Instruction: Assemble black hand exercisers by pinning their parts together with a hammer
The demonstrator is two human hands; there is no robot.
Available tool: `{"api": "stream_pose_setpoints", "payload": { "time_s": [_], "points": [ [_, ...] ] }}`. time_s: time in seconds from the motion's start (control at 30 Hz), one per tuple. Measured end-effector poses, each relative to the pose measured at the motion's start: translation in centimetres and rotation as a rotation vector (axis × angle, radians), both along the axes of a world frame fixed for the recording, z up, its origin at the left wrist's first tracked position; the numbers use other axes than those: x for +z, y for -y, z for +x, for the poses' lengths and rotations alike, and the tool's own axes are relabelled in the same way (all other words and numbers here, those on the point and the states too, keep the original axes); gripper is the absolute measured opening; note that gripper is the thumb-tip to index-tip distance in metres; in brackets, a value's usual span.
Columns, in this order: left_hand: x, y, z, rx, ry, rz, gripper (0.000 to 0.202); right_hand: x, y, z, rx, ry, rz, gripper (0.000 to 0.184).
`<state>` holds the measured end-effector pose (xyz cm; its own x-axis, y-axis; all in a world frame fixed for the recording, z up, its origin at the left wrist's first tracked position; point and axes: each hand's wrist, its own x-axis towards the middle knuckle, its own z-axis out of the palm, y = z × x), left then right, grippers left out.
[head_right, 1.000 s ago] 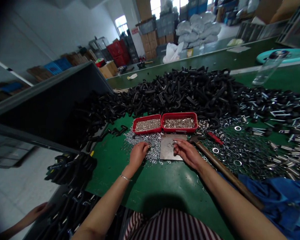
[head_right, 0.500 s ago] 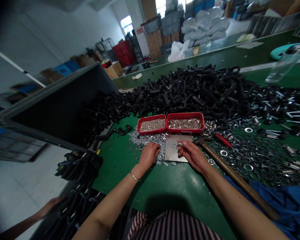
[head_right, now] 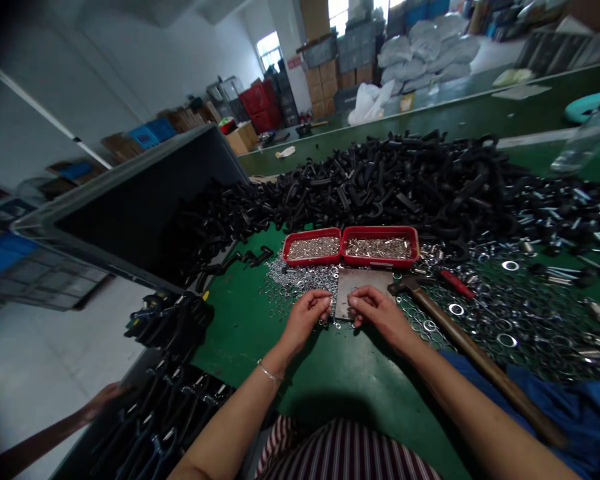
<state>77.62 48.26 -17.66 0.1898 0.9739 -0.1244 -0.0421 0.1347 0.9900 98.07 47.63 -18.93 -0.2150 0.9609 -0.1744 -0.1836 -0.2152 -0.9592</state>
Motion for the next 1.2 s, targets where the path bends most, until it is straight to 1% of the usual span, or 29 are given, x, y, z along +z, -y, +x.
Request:
{"api": "stream_pose_setpoints", "payload": {
  "time_s": [0.07, 0.1, 0.23, 0.4, 0.6, 0.73, 0.87, 1.03, 1.13, 1.2],
  "points": [
    [0.3, 0.2, 0.2, -0.070, 0.081, -0.027, 0.037, 0.8, 0.6, -0.3, 0.017, -0.024, 0.005, 0.032],
    [0.3, 0.3, 0.4, -0.083, 0.095, -0.037, 0.036, 1.1, 0.8, -0.5, 0.025, -0.040, -0.003, 0.030],
    [-0.1, 0.8, 1.3, -0.021, 0.118, -0.046, 0.033, 1.7, 1.5, -0.8, 0.051, -0.091, -0.021, 0.026],
    [-0.4, 1.6, 2.3, -0.011, 0.218, -0.109, 0.033, 1.5, 1.7, -0.8, 0.071, -0.120, -0.006, 0.026],
    [-0.1, 2.5, 3.1, 0.023, 0.292, -0.156, 0.032, 0.6, 1.9, -0.5, 0.061, -0.190, -0.061, 0.023],
    [-0.4, 2.8, 3.4, 0.081, 0.274, -0.143, 0.034, 0.4, 2.0, -0.3, 0.072, -0.262, -0.116, 0.021],
    [-0.7, 2.9, 3.4, 0.059, 0.262, -0.106, 0.031, 0.6, 2.0, -0.4, 0.066, -0.322, -0.185, 0.019],
    [-0.6, 2.8, 2.7, 0.052, 0.232, -0.055, 0.026, 0.5, 1.9, -0.4, 0.102, -0.462, -0.346, 0.017],
    [-0.2, 2.9, 2.1, 0.056, 0.150, 0.014, 0.024, 0.7, 1.8, -0.4, 0.141, -0.462, -0.401, 0.016],
    [0.1, 3.0, 1.9, 0.088, 0.014, 0.137, 0.021, 1.1, 1.7, -0.8, 0.101, -0.399, -0.389, 0.018]
  ]
}}
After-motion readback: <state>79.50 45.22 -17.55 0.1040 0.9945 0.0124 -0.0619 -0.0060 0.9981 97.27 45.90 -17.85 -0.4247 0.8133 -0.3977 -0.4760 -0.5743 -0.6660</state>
